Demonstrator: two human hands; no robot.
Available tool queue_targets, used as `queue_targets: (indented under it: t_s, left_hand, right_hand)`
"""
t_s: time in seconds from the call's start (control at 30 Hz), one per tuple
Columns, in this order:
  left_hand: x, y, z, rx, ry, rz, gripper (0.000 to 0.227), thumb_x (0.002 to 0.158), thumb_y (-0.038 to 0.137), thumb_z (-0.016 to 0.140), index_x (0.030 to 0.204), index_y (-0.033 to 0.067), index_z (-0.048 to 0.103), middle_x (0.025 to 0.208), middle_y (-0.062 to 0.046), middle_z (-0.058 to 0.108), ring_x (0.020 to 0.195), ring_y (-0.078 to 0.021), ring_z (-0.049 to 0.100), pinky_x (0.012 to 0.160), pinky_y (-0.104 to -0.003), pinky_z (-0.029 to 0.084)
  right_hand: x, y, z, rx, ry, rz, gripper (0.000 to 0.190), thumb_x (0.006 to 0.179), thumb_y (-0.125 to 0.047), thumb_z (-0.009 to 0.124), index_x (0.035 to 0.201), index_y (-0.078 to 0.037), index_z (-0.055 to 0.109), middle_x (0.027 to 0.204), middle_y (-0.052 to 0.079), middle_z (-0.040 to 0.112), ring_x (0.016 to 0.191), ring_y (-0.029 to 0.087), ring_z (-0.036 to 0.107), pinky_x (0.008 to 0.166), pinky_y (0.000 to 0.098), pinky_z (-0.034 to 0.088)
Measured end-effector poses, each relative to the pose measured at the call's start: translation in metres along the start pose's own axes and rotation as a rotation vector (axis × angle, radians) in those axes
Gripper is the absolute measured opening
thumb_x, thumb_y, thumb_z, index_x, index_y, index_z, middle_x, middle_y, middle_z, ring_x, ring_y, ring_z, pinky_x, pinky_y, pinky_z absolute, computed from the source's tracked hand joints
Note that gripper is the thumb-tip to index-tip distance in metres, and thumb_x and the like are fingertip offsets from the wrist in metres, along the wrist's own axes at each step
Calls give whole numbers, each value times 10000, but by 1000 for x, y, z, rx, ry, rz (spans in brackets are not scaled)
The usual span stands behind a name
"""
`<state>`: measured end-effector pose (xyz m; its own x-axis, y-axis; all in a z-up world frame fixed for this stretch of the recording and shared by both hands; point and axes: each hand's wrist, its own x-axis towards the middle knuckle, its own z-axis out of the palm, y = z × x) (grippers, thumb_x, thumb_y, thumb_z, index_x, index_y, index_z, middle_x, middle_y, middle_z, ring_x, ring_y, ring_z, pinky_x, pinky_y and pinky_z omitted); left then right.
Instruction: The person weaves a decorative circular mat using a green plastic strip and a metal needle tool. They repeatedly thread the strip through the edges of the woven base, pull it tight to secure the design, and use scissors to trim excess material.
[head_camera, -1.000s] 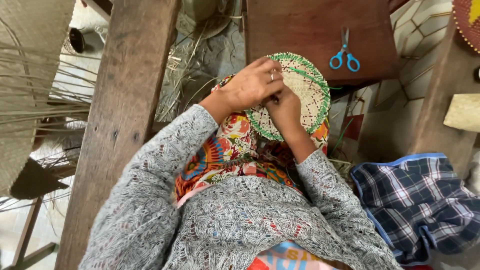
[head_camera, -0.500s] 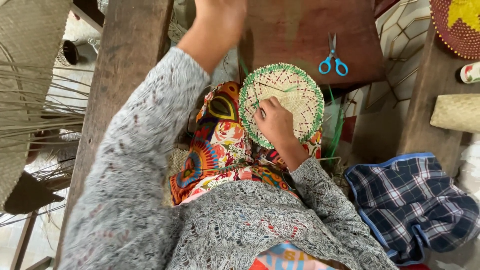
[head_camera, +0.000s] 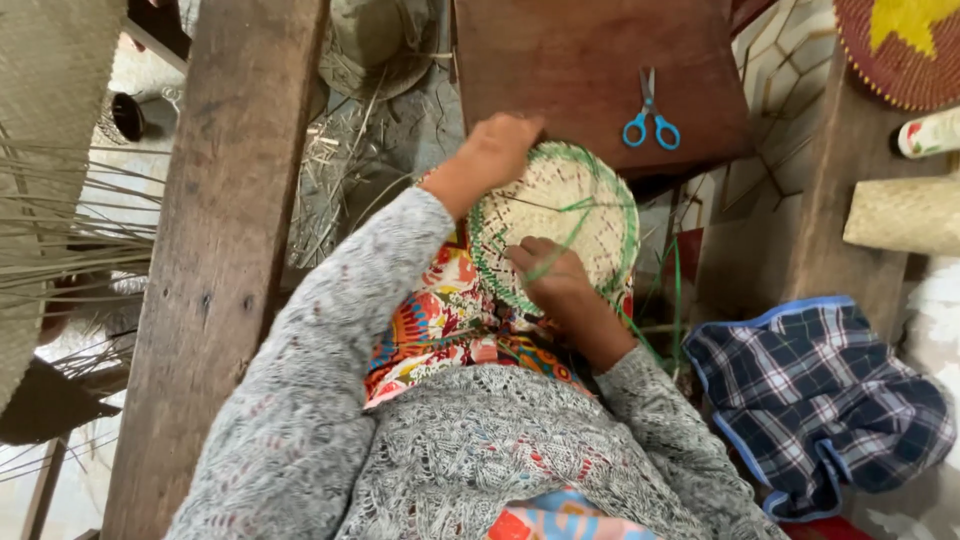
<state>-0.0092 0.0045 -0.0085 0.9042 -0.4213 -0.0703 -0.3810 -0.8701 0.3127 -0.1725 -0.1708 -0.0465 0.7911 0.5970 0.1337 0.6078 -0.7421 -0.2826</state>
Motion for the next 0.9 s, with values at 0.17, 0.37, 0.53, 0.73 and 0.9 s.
queue_targets:
  t_s: [0.17,0.37,0.53,0.73,0.9]
  left_hand:
    - [-56,-23,-17,-100,-9,-144,190,845,99,684,1015,66,762,921,-148,737,893,-376,738,706,-544,611]
    - [-115,35,-93,66,547,274,251,838,-1,601,1046,74,719,1013,-136,668,1037,-367,594,915,-513,490]
    - [-82,93,-71,-448,581,640,373,850,-97,486,1141,43,673,1026,-174,690,1040,-415,625,884,-497,554]
    - [-17,129,-10,175,67,112,184,842,97,627,903,165,786,960,-87,726,980,-395,657,762,-619,542]
    - [5,104,47,132,354,233,269,839,101,695,1103,144,660,1123,-143,602,1149,-381,533,984,-701,341]
  right_hand:
    - [4,-4,-45,114,-62,23,189,981,-340,575,923,-160,574,816,91,610,848,348,681,709,484,572]
    - [14,-4,-73,79,-196,37,297,989,-397,524,861,-148,623,789,94,661,852,355,703,720,493,566]
    - [14,-24,-38,-32,-152,10,353,955,-420,556,772,-141,669,720,138,680,757,408,695,668,565,574]
    - [7,-12,36,-233,150,-268,276,935,-393,593,696,-258,619,587,4,551,614,248,643,531,397,547]
    - [6,-16,23,-341,257,-444,298,837,-230,610,561,-309,534,492,-98,442,439,199,491,399,373,429]
